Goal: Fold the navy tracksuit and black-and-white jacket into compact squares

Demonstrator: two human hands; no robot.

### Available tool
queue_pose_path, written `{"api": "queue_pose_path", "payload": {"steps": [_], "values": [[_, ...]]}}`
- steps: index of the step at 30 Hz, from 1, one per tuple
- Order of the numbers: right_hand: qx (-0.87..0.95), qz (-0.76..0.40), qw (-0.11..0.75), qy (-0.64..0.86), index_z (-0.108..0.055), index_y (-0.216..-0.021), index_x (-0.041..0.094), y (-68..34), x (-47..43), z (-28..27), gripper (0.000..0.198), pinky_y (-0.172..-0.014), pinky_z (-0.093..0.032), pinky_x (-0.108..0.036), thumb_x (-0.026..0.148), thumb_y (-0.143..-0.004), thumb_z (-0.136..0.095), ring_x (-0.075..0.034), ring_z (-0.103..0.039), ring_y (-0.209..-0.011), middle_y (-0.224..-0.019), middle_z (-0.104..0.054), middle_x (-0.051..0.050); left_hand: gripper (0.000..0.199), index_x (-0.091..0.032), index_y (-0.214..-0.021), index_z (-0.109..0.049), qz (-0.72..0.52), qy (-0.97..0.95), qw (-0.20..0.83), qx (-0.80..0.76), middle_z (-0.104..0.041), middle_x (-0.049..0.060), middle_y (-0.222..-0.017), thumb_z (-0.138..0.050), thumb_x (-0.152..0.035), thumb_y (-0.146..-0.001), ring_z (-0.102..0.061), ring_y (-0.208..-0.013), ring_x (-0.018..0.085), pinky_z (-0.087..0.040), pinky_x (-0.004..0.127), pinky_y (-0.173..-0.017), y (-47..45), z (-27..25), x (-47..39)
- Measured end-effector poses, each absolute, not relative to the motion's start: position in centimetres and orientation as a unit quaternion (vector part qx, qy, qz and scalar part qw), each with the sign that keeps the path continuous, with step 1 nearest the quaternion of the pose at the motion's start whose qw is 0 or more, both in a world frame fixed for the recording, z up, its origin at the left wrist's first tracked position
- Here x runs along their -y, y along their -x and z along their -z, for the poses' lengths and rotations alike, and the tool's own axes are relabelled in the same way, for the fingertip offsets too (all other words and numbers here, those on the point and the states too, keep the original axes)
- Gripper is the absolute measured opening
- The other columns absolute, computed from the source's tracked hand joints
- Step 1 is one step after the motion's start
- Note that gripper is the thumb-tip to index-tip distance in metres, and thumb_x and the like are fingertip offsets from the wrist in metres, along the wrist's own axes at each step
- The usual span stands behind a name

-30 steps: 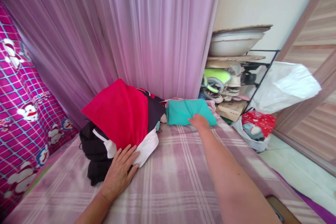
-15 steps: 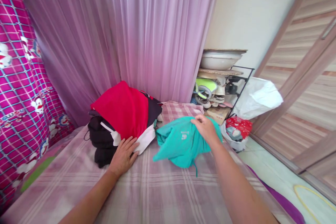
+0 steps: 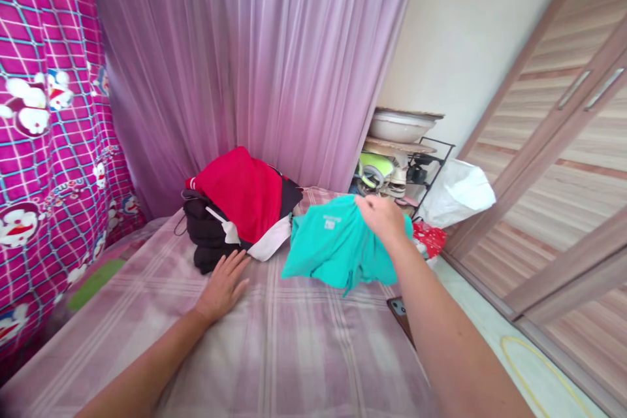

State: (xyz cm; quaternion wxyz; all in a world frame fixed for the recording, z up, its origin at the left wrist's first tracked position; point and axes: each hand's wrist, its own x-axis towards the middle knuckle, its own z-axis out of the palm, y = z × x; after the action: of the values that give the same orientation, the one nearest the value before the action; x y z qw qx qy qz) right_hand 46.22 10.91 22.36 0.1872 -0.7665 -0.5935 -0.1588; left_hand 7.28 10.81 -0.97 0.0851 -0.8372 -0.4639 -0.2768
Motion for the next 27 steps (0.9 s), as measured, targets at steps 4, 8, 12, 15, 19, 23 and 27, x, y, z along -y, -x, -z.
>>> {"api": "queue_pose_path", "payload": {"steps": [4,8,12,15,19,23,27], "values": [[0.577,0.132,0.208,0.779,-0.076,-0.087,0.018,-45.9,-11.9,-24.9,0.051,-0.071,-0.044,-0.030,0.048,-0.095,-0.036,-0.026,-0.066,-0.091,-0.094,-0.074,-0.012,0.047,-0.018,-0.135,-0.056,0.366,0.778,0.092,0.502,-0.054,0.015,-0.144,-0.038,-0.039,-0.097,-0.045,-0.138,0.030,-0.035,0.056,-0.113,-3.9,1.9,-8.1],[0.593,0.081,0.196,0.777,-0.077,-0.080,0.016,-44.8,-11.7,-26.5,0.042,-0.082,-0.047,-0.034,0.047,-0.090,-0.049,-0.028,-0.067,-0.097,-0.096,-0.074,-0.012,0.046,-0.018,-0.128,-0.059,0.431,0.724,0.050,0.537,-0.058,0.015,-0.139,-0.039,-0.043,-0.096,-0.051,-0.132,0.032,-0.040,0.055,-0.109,-2.2,1.8,-7.4],[0.541,-0.046,0.381,0.748,-0.075,-0.089,0.012,-44.3,-10.1,-28.0,0.042,-0.071,-0.050,-0.030,0.043,-0.094,-0.047,-0.022,-0.067,-0.079,-0.085,-0.074,-0.010,0.048,-0.017,-0.124,-0.061,0.476,0.685,-0.033,0.551,-0.060,0.015,-0.136,-0.040,-0.048,-0.093,-0.054,-0.128,0.030,-0.041,0.051,-0.110,-2.1,1.4,-7.5],[0.510,-0.132,0.395,0.752,-0.074,-0.086,0.008,-44.0,-10.1,-29.1,0.031,-0.062,-0.047,-0.028,0.037,-0.087,-0.062,-0.019,-0.063,-0.065,-0.074,-0.072,-0.008,0.050,-0.018,-0.123,-0.061,0.506,0.644,-0.096,0.565,-0.060,0.014,-0.136,-0.041,-0.051,-0.091,-0.055,-0.127,0.029,-0.042,0.050,-0.111,-2.1,1.5,-7.6],[0.477,-0.036,0.455,0.751,-0.071,-0.088,-0.002,-41.8,-14.1,-32.9,0.031,-0.067,-0.045,-0.029,0.026,-0.091,-0.060,-0.020,-0.066,-0.075,-0.086,-0.073,-0.018,0.050,-0.021,-0.124,-0.061,0.535,0.587,-0.168,0.584,-0.062,0.010,-0.135,-0.045,-0.053,-0.088,-0.056,-0.127,0.029,-0.042,0.049,-0.110,-1.8,2.0,-7.8],[0.507,0.067,0.524,0.681,-0.064,-0.108,-0.009,-35.6,-19.9,-40.2,0.050,-0.085,-0.038,-0.024,0.028,-0.103,-0.031,-0.015,-0.059,-0.105,-0.114,-0.066,-0.023,0.053,-0.020,-0.126,-0.060,0.552,0.534,-0.219,0.602,-0.063,0.010,-0.134,-0.044,-0.054,-0.088,-0.054,-0.129,0.028,-0.042,0.047,-0.111,-1.5,2.2,-7.8],[0.588,0.170,0.611,0.502,-0.061,-0.106,-0.004,-28.4,-23.2,-45.4,0.054,-0.080,-0.034,-0.014,0.028,-0.106,-0.017,-0.003,-0.051,-0.088,-0.106,-0.067,-0.013,0.054,-0.020,-0.126,-0.061,0.560,0.505,-0.235,0.614,-0.063,0.010,-0.135,-0.044,-0.055,-0.089,-0.052,-0.132,0.029,-0.042,0.048,-0.111,-1.5,2.1,-7.6]]}}
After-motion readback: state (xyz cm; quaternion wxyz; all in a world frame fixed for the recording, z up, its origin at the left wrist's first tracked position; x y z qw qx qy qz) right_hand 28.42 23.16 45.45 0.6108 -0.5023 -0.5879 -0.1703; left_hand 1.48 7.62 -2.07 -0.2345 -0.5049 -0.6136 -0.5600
